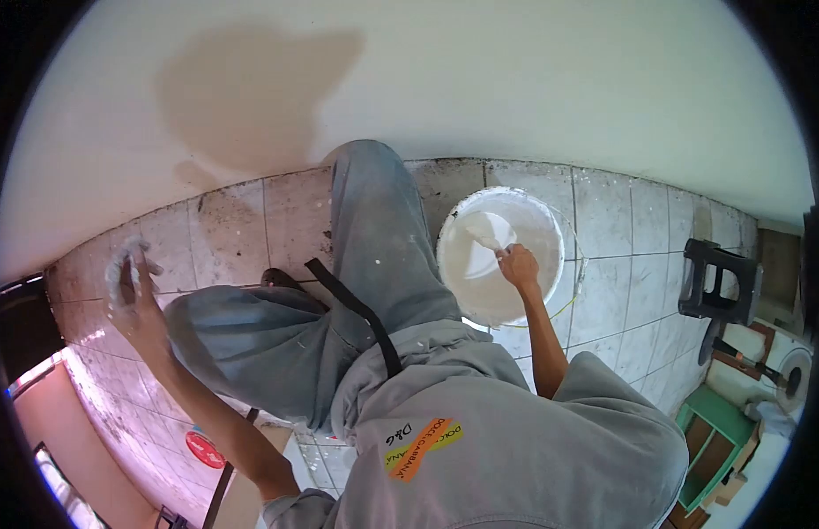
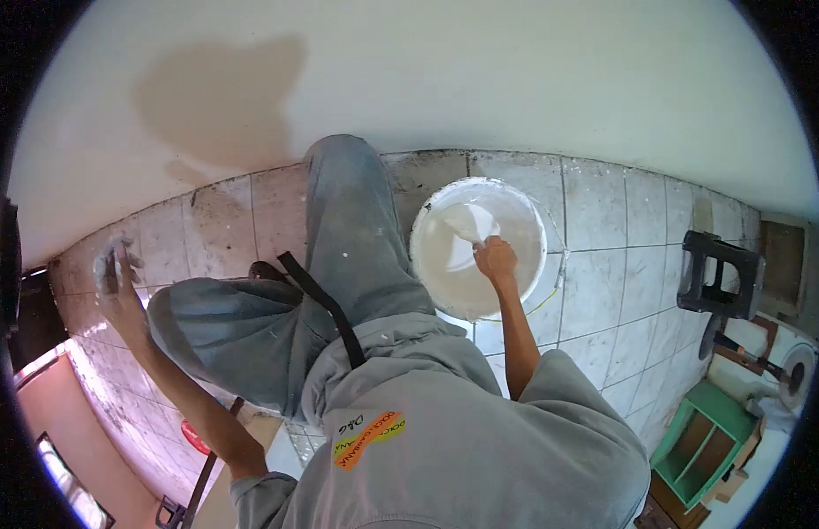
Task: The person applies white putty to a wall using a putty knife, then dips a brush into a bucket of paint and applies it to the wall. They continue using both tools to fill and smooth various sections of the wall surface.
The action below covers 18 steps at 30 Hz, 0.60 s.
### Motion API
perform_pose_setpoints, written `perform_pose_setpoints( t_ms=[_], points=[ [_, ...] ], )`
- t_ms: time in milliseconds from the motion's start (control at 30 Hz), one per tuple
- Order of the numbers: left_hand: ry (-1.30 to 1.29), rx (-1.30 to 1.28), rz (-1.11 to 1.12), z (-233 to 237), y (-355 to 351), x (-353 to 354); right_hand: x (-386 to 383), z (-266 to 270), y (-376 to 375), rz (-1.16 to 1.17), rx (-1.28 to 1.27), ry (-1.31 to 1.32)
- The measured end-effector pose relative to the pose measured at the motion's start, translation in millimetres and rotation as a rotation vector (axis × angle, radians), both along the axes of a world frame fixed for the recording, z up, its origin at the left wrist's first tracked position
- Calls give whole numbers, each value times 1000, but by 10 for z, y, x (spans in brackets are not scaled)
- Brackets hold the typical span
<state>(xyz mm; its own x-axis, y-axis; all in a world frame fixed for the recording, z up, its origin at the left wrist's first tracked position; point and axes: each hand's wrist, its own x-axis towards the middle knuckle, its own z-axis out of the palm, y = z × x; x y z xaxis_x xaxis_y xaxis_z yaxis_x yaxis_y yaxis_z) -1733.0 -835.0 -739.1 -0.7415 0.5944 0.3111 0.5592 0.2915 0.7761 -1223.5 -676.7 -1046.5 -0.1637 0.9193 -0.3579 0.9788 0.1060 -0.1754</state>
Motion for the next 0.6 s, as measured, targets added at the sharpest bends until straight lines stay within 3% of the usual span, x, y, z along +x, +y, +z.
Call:
perform_pose_setpoints(
  t_ms=[167, 267, 367, 467, 600],
  points=[
    [-14, -18, 16, -465, 115, -435, 205, -87, 17, 256, -96, 126],
    [40, -19, -32, -717, 164, -444, 273, -101, -85, 226, -27, 80],
    [26, -93, 12, -687, 188, -423, 225, 29, -112, -375, -353, 433],
    [-19, -79, 64, -707, 211, -397, 267, -1, -147, 53, -40, 273],
    [13, -97, 64, -687, 238, -353, 172, 101, -115, -250, -320, 318]
  ],
)
